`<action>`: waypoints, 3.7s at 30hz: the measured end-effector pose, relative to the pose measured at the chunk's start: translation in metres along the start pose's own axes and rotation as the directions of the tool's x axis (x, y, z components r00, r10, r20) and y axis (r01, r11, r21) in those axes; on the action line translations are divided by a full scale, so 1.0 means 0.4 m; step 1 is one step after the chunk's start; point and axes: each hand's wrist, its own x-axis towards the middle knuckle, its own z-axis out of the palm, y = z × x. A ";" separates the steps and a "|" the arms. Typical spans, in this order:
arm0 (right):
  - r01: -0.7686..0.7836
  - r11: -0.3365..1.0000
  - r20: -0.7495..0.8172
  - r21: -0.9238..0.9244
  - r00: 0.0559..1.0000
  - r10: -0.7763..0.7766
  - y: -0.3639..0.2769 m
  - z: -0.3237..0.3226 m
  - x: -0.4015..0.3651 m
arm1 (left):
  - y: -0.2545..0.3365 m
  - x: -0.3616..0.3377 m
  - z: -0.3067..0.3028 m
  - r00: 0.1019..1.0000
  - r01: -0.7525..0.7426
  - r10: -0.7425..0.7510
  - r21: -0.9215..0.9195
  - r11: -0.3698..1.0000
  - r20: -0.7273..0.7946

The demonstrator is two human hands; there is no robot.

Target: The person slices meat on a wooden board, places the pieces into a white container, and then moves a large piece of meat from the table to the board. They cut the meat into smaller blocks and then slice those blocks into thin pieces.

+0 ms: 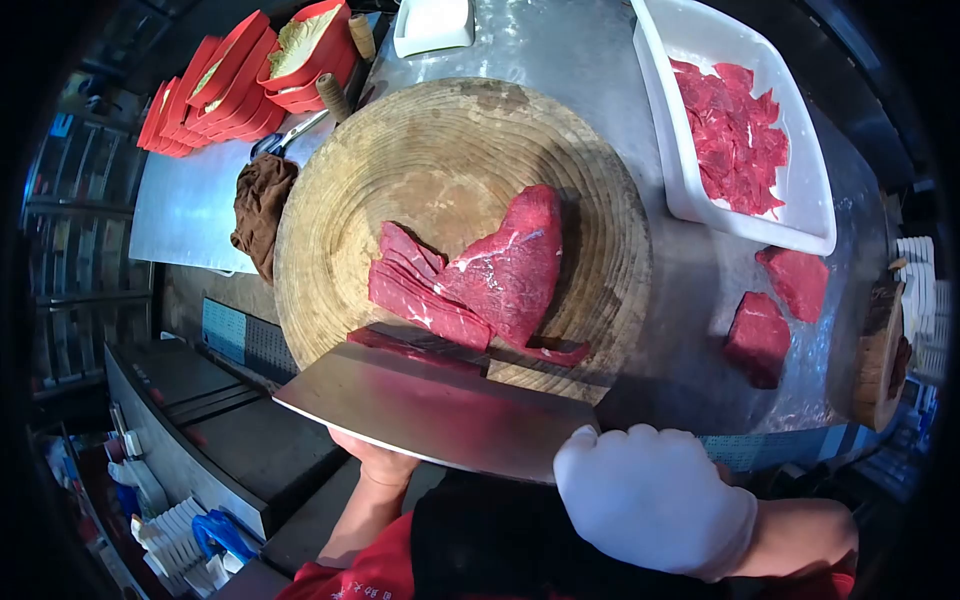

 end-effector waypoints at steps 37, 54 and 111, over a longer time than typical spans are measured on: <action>-0.078 0.883 0.009 0.463 0.996 0.084 -0.035 0.021 0.248 | 0.050 0.116 -0.032 0.999 0.021 -0.024 0.075 0.997 0.039; 0.026 0.998 0.036 0.048 0.999 -0.028 0.047 -0.032 0.027 | 0.031 0.059 -0.041 0.993 0.055 -0.054 -0.005 0.998 0.101; 0.076 0.832 -0.069 0.550 0.997 -0.045 -0.012 0.021 0.336 | 0.036 0.118 -0.040 0.996 0.035 -0.039 0.041 0.999 0.079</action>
